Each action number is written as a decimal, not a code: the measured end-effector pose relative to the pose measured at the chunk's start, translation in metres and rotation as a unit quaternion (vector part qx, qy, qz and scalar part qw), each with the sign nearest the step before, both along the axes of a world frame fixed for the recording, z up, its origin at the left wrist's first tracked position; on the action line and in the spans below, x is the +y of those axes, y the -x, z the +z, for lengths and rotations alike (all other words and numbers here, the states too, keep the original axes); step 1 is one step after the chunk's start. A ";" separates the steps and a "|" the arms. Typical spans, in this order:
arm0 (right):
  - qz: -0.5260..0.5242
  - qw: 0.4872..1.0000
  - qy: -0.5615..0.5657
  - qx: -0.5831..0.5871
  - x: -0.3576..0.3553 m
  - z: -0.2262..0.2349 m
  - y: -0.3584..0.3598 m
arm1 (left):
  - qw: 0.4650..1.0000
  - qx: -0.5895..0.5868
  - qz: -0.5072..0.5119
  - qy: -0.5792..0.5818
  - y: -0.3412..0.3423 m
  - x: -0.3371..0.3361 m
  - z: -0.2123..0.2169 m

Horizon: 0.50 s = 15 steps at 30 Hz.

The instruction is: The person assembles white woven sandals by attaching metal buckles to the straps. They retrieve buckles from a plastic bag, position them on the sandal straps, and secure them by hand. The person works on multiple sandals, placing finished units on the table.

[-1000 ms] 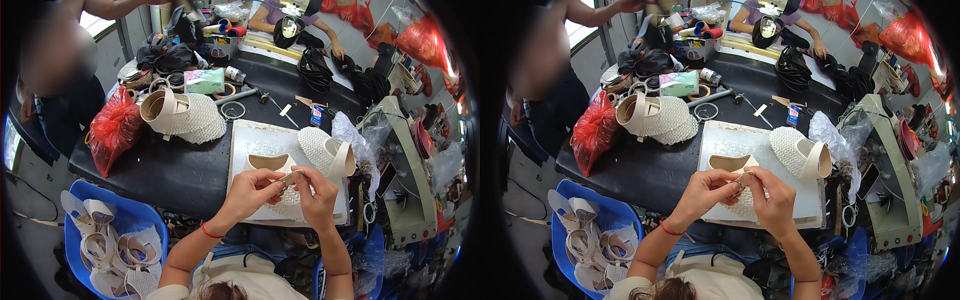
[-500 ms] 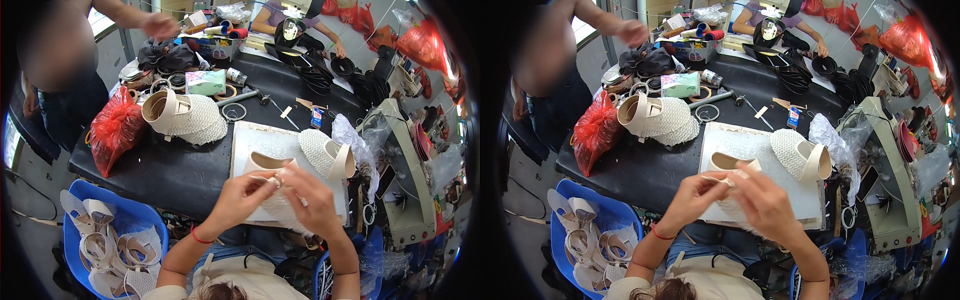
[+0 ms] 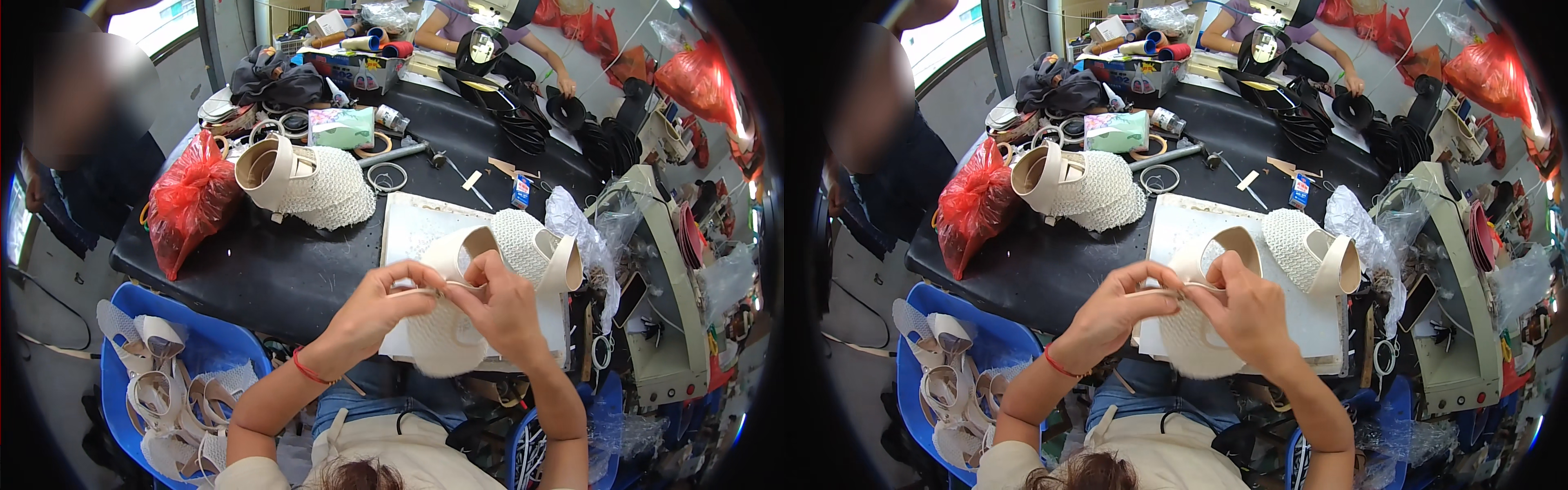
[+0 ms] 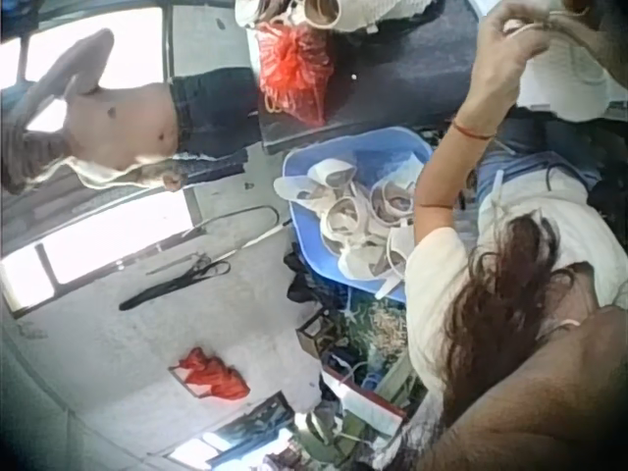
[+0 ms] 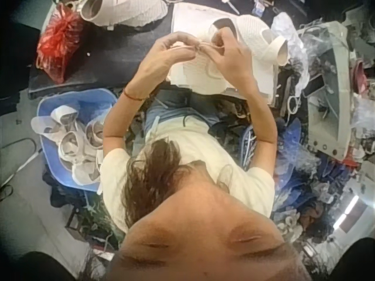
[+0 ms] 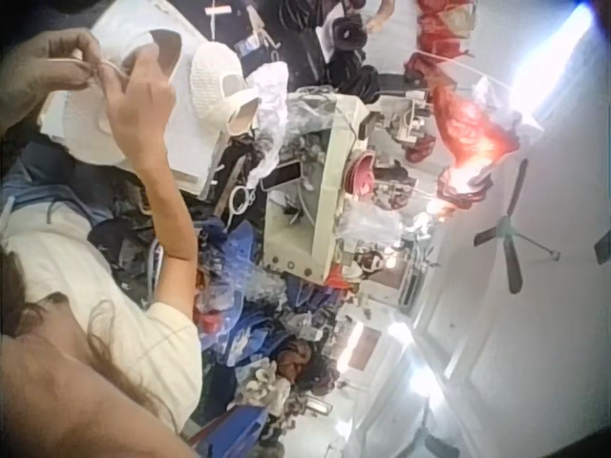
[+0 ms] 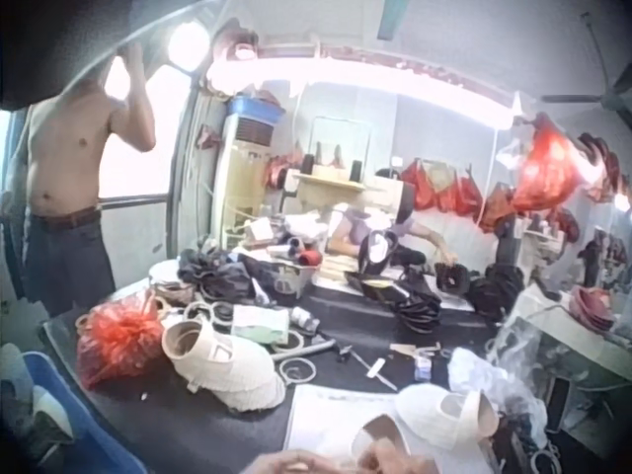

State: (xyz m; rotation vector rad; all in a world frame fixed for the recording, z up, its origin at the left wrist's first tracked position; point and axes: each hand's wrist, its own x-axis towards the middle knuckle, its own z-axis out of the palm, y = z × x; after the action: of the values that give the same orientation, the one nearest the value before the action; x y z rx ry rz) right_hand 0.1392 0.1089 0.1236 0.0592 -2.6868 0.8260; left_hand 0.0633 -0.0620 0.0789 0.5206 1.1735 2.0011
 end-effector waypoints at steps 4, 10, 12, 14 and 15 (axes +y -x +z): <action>-0.093 0.981 0.170 0.019 -0.018 -0.004 -0.009 | 0.993 0.014 0.115 -0.017 -0.011 0.006 0.021; -0.111 0.985 0.109 0.076 -0.012 -0.004 -0.009 | 0.999 -0.029 0.013 -0.017 -0.004 0.010 0.037; -0.106 0.989 0.052 0.092 -0.007 0.000 -0.014 | 1.000 -0.013 0.005 -0.020 -0.005 0.012 0.045; -0.088 0.988 0.012 0.130 -0.010 0.014 -0.025 | 0.999 -0.010 0.004 -0.038 -0.006 0.017 0.053; -0.075 0.989 0.017 0.126 -0.015 0.025 -0.035 | 0.998 -0.014 0.009 -0.059 -0.008 0.020 0.055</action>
State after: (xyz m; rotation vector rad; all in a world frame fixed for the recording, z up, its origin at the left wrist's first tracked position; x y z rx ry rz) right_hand 0.1739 0.0941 0.1487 -0.0444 -2.4077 0.7622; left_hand 0.0714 -0.0423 0.1336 0.5417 1.0508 2.0964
